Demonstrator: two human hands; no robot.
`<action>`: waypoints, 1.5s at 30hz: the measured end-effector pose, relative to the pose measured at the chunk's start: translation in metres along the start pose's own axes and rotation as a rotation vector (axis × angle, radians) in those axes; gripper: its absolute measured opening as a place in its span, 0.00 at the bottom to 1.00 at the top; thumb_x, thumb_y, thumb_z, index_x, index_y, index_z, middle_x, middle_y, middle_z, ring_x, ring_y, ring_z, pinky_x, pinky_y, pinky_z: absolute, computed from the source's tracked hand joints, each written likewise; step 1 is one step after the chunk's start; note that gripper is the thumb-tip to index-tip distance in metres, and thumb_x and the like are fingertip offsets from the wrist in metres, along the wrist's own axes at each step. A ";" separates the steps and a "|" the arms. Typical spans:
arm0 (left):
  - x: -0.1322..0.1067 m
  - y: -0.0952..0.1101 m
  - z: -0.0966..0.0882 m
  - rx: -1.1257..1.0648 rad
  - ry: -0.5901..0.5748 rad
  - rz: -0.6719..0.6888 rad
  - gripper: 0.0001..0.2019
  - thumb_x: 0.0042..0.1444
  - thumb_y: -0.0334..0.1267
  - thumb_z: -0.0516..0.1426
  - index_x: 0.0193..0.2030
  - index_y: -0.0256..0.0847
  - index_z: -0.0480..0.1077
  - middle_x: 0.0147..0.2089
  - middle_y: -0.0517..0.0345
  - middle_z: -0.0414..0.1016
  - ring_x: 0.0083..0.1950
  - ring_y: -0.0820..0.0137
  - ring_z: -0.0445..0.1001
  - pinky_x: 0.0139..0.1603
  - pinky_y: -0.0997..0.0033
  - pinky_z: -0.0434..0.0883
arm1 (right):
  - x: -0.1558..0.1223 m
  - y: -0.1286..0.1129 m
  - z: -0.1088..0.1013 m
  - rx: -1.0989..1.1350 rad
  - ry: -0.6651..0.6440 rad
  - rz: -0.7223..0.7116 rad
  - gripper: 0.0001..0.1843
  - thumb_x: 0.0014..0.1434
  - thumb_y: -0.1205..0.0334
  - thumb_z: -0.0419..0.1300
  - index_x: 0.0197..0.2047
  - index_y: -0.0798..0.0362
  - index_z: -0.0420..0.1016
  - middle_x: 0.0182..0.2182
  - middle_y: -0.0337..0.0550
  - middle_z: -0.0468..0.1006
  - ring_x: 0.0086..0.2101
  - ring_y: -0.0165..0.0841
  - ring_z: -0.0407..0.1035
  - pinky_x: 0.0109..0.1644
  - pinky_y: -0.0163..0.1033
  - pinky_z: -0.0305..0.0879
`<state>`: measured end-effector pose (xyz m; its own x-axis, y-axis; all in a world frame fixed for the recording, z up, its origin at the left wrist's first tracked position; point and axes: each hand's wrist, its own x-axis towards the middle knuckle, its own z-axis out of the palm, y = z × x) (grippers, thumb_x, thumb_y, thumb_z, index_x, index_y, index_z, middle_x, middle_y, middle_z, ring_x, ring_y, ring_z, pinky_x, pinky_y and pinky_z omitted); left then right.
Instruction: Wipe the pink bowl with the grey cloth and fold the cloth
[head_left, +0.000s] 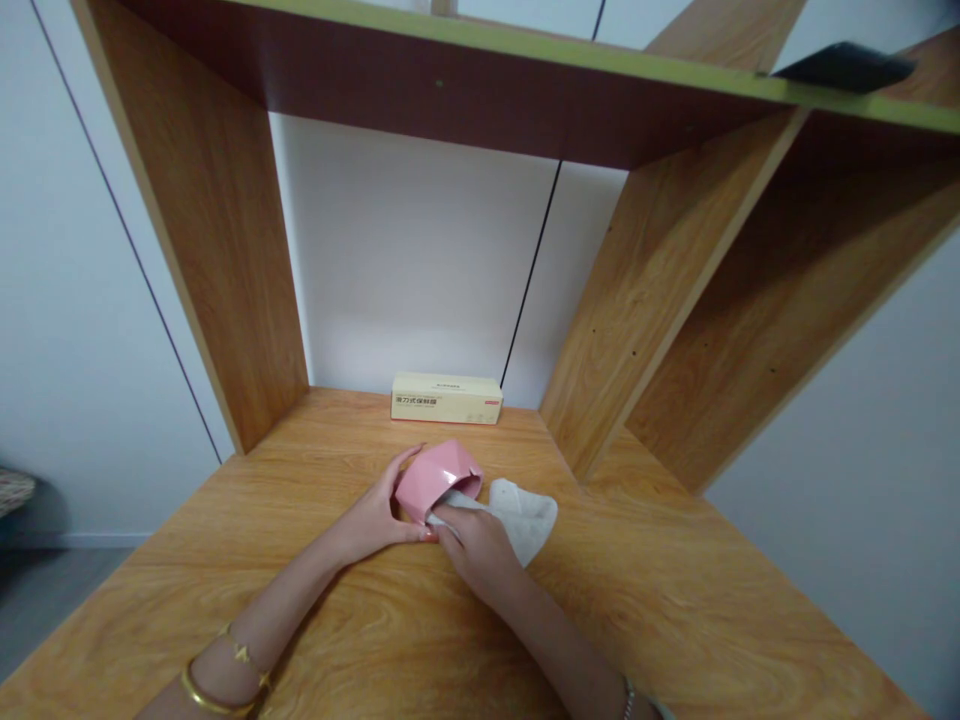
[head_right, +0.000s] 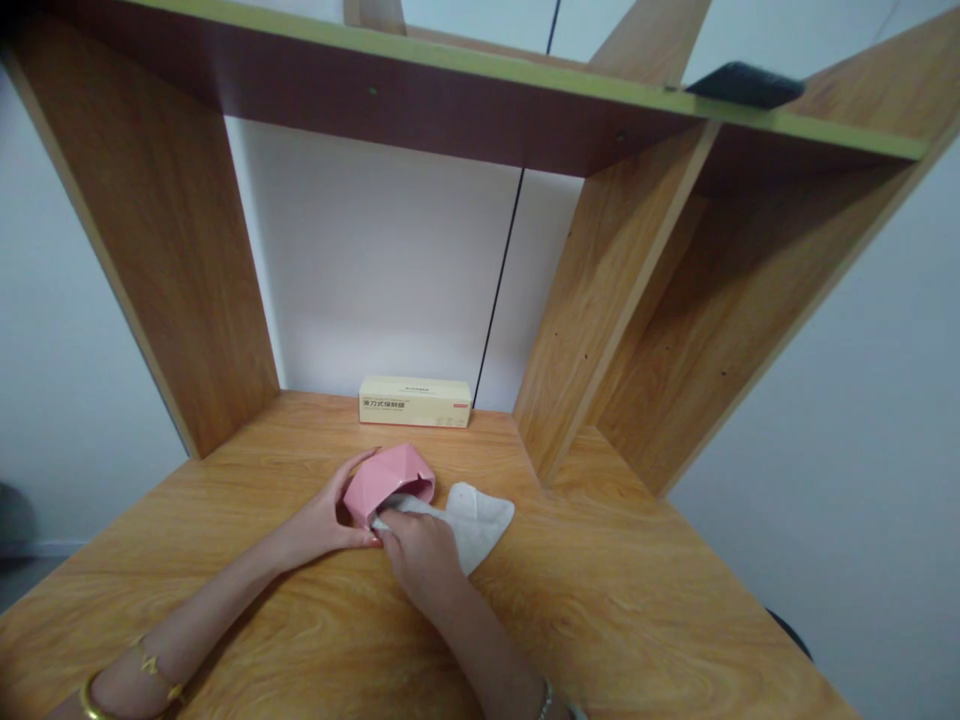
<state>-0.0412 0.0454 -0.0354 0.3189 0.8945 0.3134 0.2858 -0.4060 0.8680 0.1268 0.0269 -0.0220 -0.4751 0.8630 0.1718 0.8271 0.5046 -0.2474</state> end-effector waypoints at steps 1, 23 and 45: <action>0.000 0.000 -0.001 0.006 -0.007 -0.005 0.46 0.36 0.43 0.65 0.61 0.42 0.45 0.61 0.45 0.53 0.60 0.60 0.57 0.59 0.60 0.56 | 0.000 0.000 -0.001 0.003 -0.008 0.003 0.14 0.59 0.64 0.44 0.34 0.49 0.71 0.32 0.37 0.77 0.33 0.28 0.69 0.33 0.29 0.54; -0.004 0.041 -0.002 0.678 0.153 -0.103 0.29 0.46 0.53 0.53 0.53 0.40 0.59 0.44 0.51 0.74 0.42 0.58 0.73 0.41 0.64 0.66 | 0.004 -0.007 -0.012 -0.280 -0.048 0.198 0.15 0.57 0.71 0.45 0.39 0.56 0.71 0.32 0.51 0.77 0.31 0.36 0.72 0.31 0.36 0.61; -0.002 0.019 0.005 0.323 0.158 -0.148 0.21 0.48 0.53 0.52 0.43 0.40 0.56 0.38 0.53 0.72 0.36 0.64 0.71 0.34 0.67 0.66 | -0.002 -0.005 0.003 0.231 -0.003 0.039 0.18 0.59 0.64 0.43 0.43 0.51 0.72 0.35 0.42 0.77 0.34 0.31 0.69 0.36 0.31 0.60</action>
<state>-0.0325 0.0347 -0.0218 0.1165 0.9555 0.2710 0.5963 -0.2855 0.7503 0.1231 0.0224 -0.0239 -0.4453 0.8818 0.1555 0.7543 0.4630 -0.4655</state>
